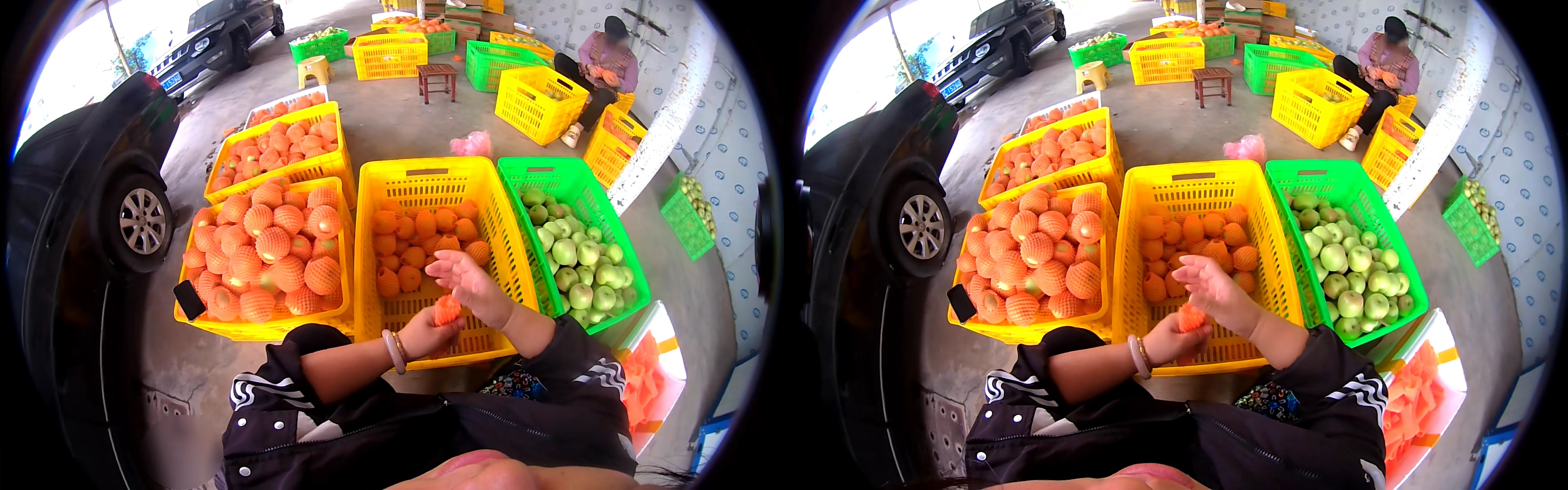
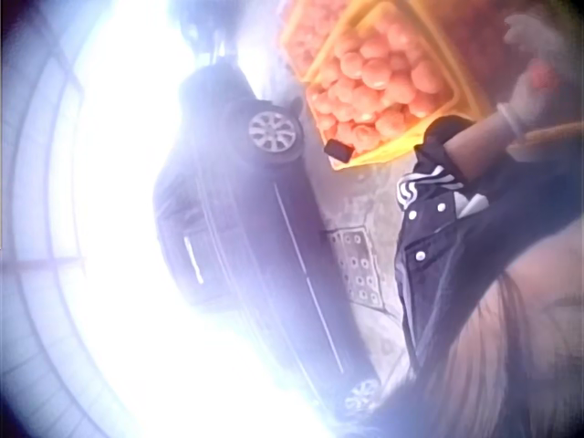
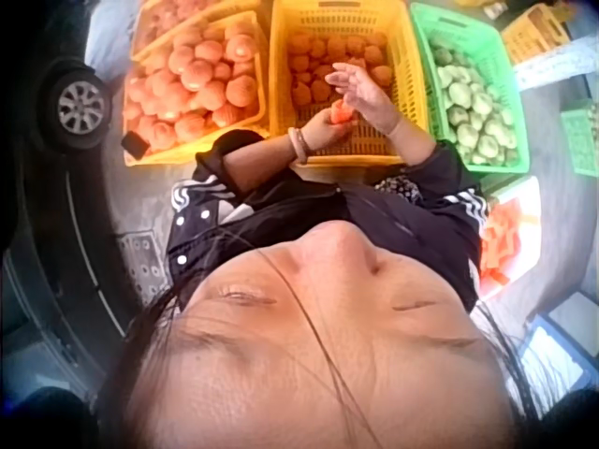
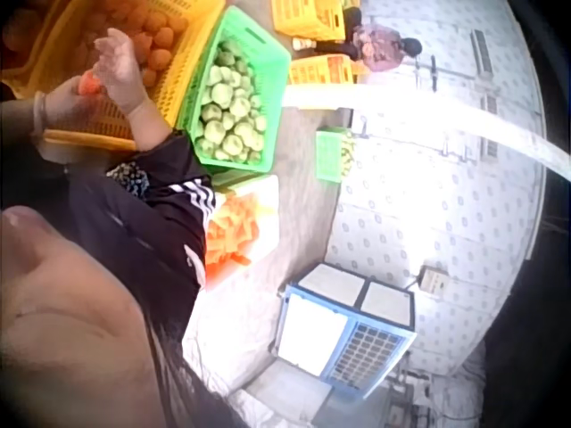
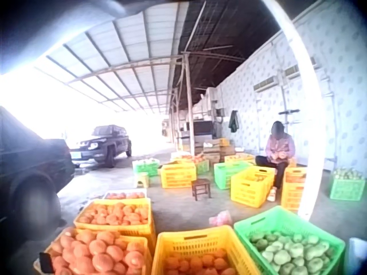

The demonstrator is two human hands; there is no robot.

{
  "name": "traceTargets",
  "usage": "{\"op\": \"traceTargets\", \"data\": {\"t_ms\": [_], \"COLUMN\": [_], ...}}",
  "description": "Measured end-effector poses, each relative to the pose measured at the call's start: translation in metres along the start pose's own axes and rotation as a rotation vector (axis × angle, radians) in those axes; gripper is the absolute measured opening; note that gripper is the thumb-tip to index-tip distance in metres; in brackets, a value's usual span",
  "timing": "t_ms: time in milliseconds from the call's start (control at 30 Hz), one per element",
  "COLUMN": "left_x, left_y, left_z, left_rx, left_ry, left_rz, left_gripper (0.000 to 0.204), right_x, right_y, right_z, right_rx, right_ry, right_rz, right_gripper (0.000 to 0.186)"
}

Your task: The person repeatedly picks green apples from a green crate and orange foam nets from a yellow crate. They stretch each net over an apple and place the wrapped apple into a separate yellow crate. The process is continuous and repetitive throughout the clip.

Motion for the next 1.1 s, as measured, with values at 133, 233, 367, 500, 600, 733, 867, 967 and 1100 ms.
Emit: {"op": "traceTargets", "data": {"t_ms": [133,233,367,500,600,733,867,967,1100], "left_x": [0.012,0.014,0.015,0.008,-0.001,-0.017,-0.018,-0.008,0.01], "left_y": [0.007,0.001,-0.007,0.003,0.014,0.005,0.005,0.002,-0.003], "left_z": [0.004,0.007,0.007,0.006,0.005,-0.002,0.001,0.004,0.007], "left_rx": [-0.252,-0.221,-0.012,-0.013,-0.337,-0.44,-0.458,-0.384,-0.014], "left_ry": [0.145,0.196,0.091,0.009,-0.014,-0.21,-0.139,-0.008,0.043], "left_rz": [-0.014,0.07,0.061,0.036,0.215,0.437,0.382,0.301,0.116], "left_gripper": [0.007,0.011,0.011,0.012,0.008,0.011,0.012,0.015,0.017], "right_x": [-0.01,-0.01,-0.017,-0.025,-0.037,-0.043,-0.034,-0.022,-0.002], "right_y": [0.03,0.034,0.022,0.006,0.007,0.013,0.019,0.02,0.013], "right_z": [-0.013,-0.012,-0.009,-0.007,-0.015,-0.022,-0.019,-0.013,-0.006], "right_rx": [-0.206,-0.163,-0.05,-0.062,-0.151,-0.32,-0.33,-0.256,-0.146], "right_ry": [-0.157,-0.118,-0.02,0.031,-0.011,-0.05,0.042,0.097,0.103], "right_rz": [-0.209,-0.223,-0.148,0.0,0.168,0.234,0.465,0.501,0.367], "right_gripper": [0.057,0.039,0.023,0.014,0.009,0.012,0.014,0.015,0.044]}}
Point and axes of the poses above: each hand's wrist, its own z-axis towards the middle knuckle, its own x-axis out of the back of the hand, y = z × x, the point moved 6 cm from there along z, towards the middle knuckle, and after that the axes turned 14 degrees about z, right-handed, at the moved point
